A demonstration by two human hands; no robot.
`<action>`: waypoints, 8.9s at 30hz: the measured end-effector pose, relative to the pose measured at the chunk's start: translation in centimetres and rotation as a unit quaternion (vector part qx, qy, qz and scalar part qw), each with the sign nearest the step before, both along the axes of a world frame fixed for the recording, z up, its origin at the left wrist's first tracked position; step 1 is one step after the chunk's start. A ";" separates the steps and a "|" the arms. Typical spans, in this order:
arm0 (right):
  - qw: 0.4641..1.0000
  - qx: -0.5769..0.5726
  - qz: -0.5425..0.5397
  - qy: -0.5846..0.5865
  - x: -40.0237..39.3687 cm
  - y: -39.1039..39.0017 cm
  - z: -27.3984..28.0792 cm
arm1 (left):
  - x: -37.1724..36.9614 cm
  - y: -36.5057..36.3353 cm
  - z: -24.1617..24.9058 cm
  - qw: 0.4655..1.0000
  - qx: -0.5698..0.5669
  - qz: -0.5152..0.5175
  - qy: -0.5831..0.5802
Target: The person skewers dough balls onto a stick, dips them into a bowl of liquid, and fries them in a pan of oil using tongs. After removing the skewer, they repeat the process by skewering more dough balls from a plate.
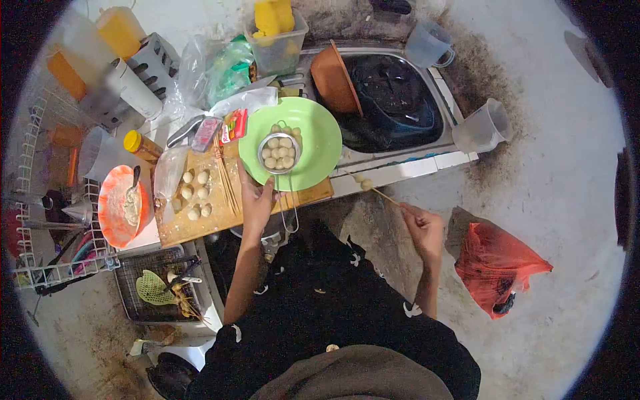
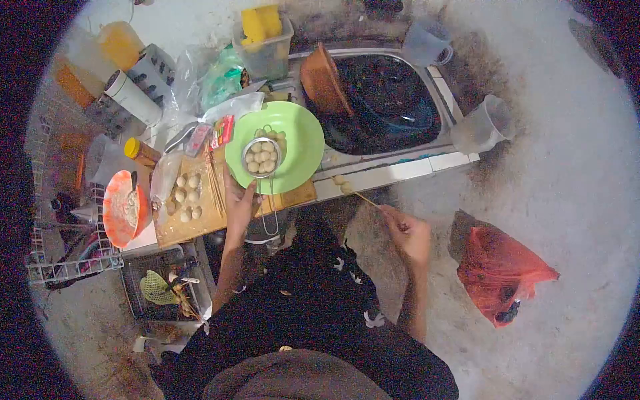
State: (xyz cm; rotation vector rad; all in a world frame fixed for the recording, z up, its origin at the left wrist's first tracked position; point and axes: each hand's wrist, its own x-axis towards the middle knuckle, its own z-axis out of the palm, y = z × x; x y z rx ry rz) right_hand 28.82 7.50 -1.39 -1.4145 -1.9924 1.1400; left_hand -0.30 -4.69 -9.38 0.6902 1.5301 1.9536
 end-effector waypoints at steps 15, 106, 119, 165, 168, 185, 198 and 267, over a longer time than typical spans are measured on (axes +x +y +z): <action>0.798 0.449 0.361 -0.177 -16.0 10.0 9.5 | 0.2 0.0 0.3 1.000 -0.014 0.018 -0.019; 0.979 0.083 0.186 -0.029 -3.7 6.3 3.1 | 0.4 0.5 0.6 0.998 -0.001 0.052 0.022; 0.984 0.065 0.147 -0.076 -2.0 4.1 0.8 | 0.7 0.2 2.0 0.997 -0.048 0.039 -0.046; 0.993 -0.068 0.098 0.010 -0.1 3.4 -1.5 | 0.5 0.4 1.2 0.998 -0.026 0.050 0.018; 0.995 -0.059 0.082 0.019 -0.5 2.8 -0.9 | 0.6 0.6 1.3 0.998 -0.015 0.052 -0.007; 0.898 0.262 0.301 -0.186 -2.9 5.3 5.1 | 0.6 0.4 1.4 0.998 -0.034 0.048 0.014; 0.683 0.435 0.503 -0.302 -12.2 7.1 12.2 | 0.8 0.5 1.4 0.998 0.003 0.065 -0.011; 0.319 -0.216 0.918 -0.097 -2.9 -59.8 -13.5 | 48.1 -56.7 -2.8 0.572 -0.050 0.803 -0.161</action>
